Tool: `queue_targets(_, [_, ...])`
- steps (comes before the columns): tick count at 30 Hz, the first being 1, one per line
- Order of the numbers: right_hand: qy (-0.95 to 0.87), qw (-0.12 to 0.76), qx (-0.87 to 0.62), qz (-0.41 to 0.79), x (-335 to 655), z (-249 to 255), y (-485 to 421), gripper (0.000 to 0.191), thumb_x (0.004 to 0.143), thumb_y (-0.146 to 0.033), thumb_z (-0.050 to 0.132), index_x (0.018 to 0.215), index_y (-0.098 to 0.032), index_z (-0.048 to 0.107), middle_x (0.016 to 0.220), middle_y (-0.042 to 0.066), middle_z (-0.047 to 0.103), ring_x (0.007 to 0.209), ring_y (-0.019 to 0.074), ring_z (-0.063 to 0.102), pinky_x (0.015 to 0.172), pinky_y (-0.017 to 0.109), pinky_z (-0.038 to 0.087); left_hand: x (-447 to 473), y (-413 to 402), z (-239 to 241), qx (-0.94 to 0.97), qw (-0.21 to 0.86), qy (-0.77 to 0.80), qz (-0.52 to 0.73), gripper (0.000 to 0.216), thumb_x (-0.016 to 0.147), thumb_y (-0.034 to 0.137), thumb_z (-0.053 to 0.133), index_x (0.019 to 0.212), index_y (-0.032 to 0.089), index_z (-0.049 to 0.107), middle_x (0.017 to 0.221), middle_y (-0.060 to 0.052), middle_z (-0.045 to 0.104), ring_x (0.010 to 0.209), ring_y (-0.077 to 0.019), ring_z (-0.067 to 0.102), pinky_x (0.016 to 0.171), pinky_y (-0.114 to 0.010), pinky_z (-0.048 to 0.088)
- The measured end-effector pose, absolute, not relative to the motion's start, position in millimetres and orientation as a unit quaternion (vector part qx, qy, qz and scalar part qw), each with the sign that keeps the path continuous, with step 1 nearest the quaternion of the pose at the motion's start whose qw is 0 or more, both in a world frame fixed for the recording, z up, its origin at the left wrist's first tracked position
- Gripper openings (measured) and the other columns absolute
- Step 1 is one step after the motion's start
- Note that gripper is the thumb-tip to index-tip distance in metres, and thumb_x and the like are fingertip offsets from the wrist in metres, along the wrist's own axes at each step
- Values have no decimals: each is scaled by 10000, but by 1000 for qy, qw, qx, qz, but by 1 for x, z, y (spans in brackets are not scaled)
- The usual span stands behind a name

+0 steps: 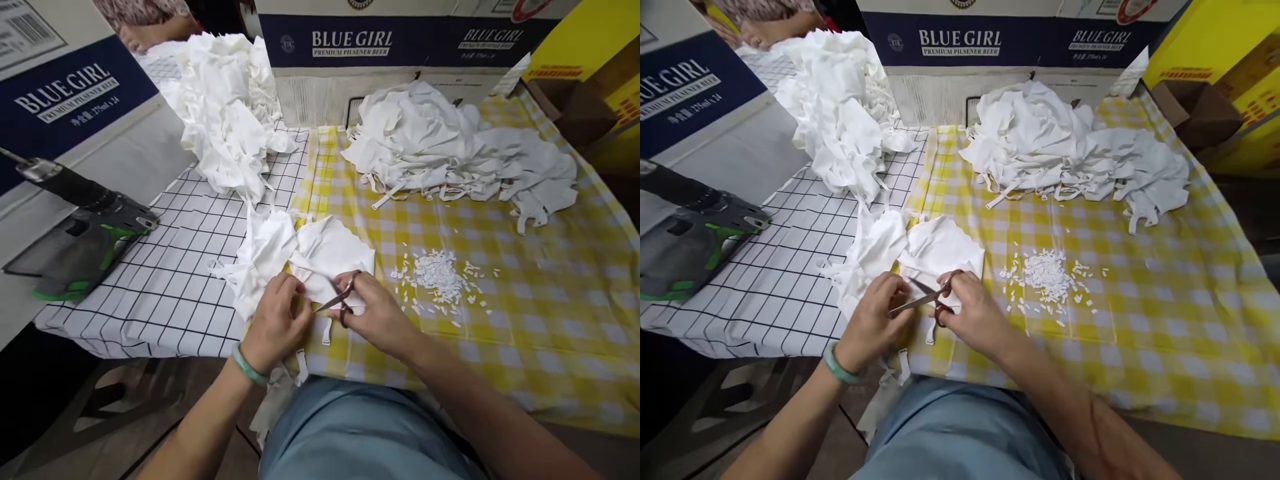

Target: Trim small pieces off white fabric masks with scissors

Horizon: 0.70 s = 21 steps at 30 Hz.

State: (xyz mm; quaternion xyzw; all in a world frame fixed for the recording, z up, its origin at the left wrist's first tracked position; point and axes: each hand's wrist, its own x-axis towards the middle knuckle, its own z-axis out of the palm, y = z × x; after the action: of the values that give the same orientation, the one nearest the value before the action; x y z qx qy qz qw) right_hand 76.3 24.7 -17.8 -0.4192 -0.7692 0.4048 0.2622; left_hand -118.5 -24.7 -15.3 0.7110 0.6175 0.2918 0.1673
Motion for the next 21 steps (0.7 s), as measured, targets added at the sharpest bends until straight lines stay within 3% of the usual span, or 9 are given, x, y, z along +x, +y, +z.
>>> queue_targets(4, [-776,253,-428,388,62,-24,32,200,747,-98,643,723,-217,483,783,30,610,821,210,567,782,349,465,-133,-10,-30,687,119,638,326,230,795,50,484,986,175,505,999,-99,542,962,-239,550,843,-399,506])
queue_targets(8, [-664,351,-467,468,82,-8,33,234,798,-237,628,726,-233,405,775,-1,542,718,152,536,674,276,451,-168,25,-38,688,88,639,332,407,770,58,525,1163,161,516,1291,-167,497,1262,-317,462,1068,-523,406])
queue_targets(13, [-561,421,-453,550,109,12,34,273,774,-268,674,758,-240,403,814,-4,520,725,146,520,649,259,445,-175,34,-27,661,63,655,361,398,785,39,461,1151,154,567,1271,-171,520,1274,-320,470,1091,-561,382])
queue_targets(16, [-528,438,-443,577,106,19,40,304,730,-279,706,761,-241,407,808,-5,499,745,157,523,656,271,446,-148,20,-17,720,177,577,344,515,781,58,473,1276,187,524,1379,-145,487,1350,-282,430,1119,-512,391])
queue_targets(19, [-505,440,-430,606,96,35,46,349,673,-298,729,743,-240,392,809,3,505,724,164,531,642,291,451,-122,17,-13,771,304,467,308,674,783,127,557,1434,193,393,1548,-159,347,1471,-304,266,1179,-546,292])
queue_targets(21, [-510,441,-423,605,90,49,49,357,662,-320,719,745,-245,380,816,12,505,705,172,532,629,308,453,-115,23,-11,769,359,426,313,582,798,177,601,1369,185,488,1483,-156,453,1438,-320,323,1182,-562,264])
